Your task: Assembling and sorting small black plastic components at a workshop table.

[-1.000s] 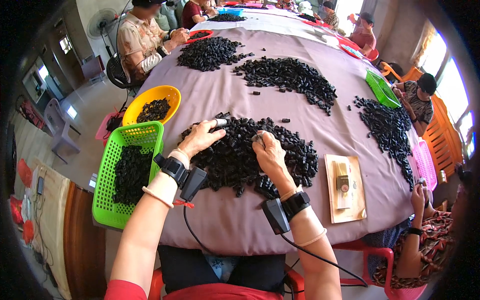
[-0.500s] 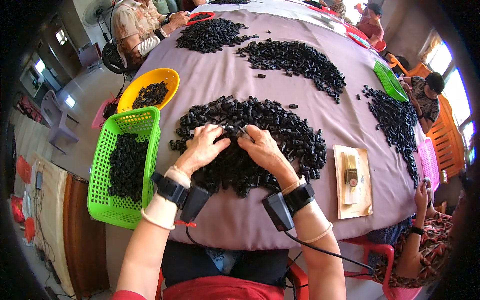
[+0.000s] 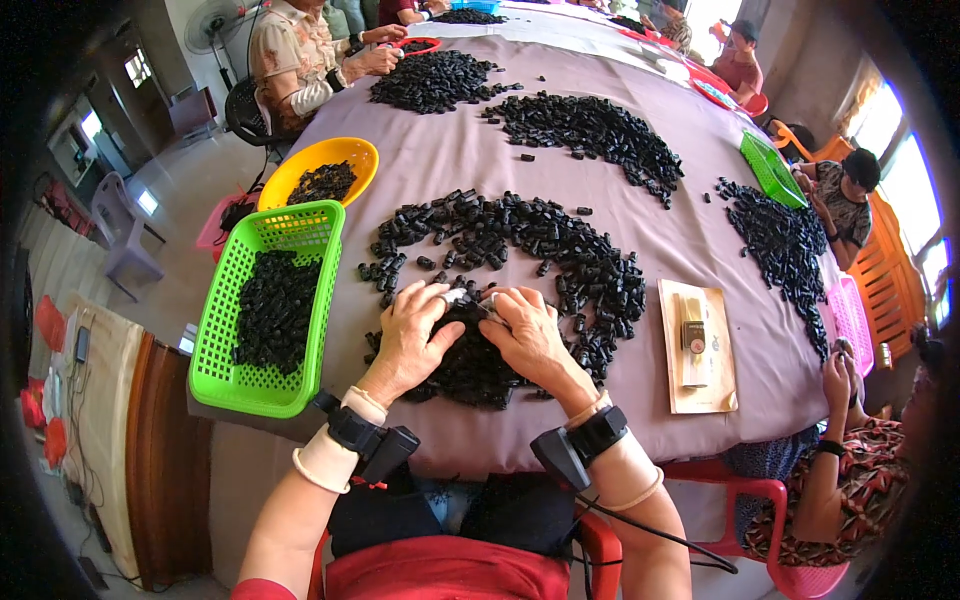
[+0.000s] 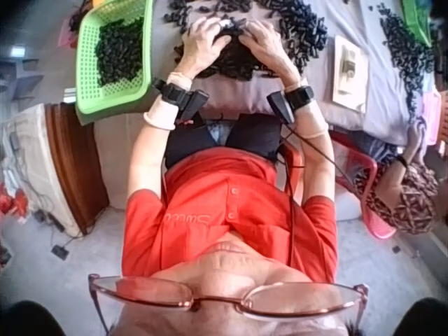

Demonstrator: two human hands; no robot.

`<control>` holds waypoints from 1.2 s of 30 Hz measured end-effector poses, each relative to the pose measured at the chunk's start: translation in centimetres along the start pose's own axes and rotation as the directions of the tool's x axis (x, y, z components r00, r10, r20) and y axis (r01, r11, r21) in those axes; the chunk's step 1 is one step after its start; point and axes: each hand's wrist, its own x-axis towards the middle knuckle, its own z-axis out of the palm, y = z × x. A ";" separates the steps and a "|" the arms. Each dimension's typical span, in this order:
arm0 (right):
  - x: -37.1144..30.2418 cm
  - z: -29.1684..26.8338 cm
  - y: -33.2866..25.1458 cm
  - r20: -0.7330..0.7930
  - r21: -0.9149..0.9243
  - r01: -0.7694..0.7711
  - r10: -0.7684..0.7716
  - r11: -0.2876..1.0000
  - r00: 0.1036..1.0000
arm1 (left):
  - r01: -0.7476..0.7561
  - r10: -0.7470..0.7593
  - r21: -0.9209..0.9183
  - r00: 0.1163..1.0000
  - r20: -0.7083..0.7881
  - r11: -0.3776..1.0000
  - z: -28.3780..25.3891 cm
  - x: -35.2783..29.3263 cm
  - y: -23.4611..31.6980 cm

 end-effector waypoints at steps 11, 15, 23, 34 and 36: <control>-3.4 -1.6 1.0 -0.098 -0.018 0.064 -0.065 0.998 0.993 | 0.012 -0.013 0.045 1.000 0.002 0.999 0.0 -1.6 2.2; -4.5 -2.4 0.8 -0.091 0.164 -0.068 0.083 0.984 0.992 | 0.107 -0.118 -0.116 0.989 -0.092 0.987 -0.6 -1.2 1.3; -4.7 -3.6 0.5 -0.238 0.617 -0.101 0.307 0.780 0.922 | 0.041 -0.124 -0.302 0.957 -0.262 0.952 -1.4 -1.5 -1.1; -9.5 -2.3 -5.1 -0.233 0.820 -0.052 0.416 0.570 0.879 | 0.279 -0.151 -0.503 0.948 0.280 0.818 -3.4 -8.1 3.7; -10.3 -1.6 -5.3 -0.207 0.841 -0.043 0.394 0.540 0.895 | 0.264 -0.140 -0.454 0.947 0.290 0.851 -3.1 -8.6 4.2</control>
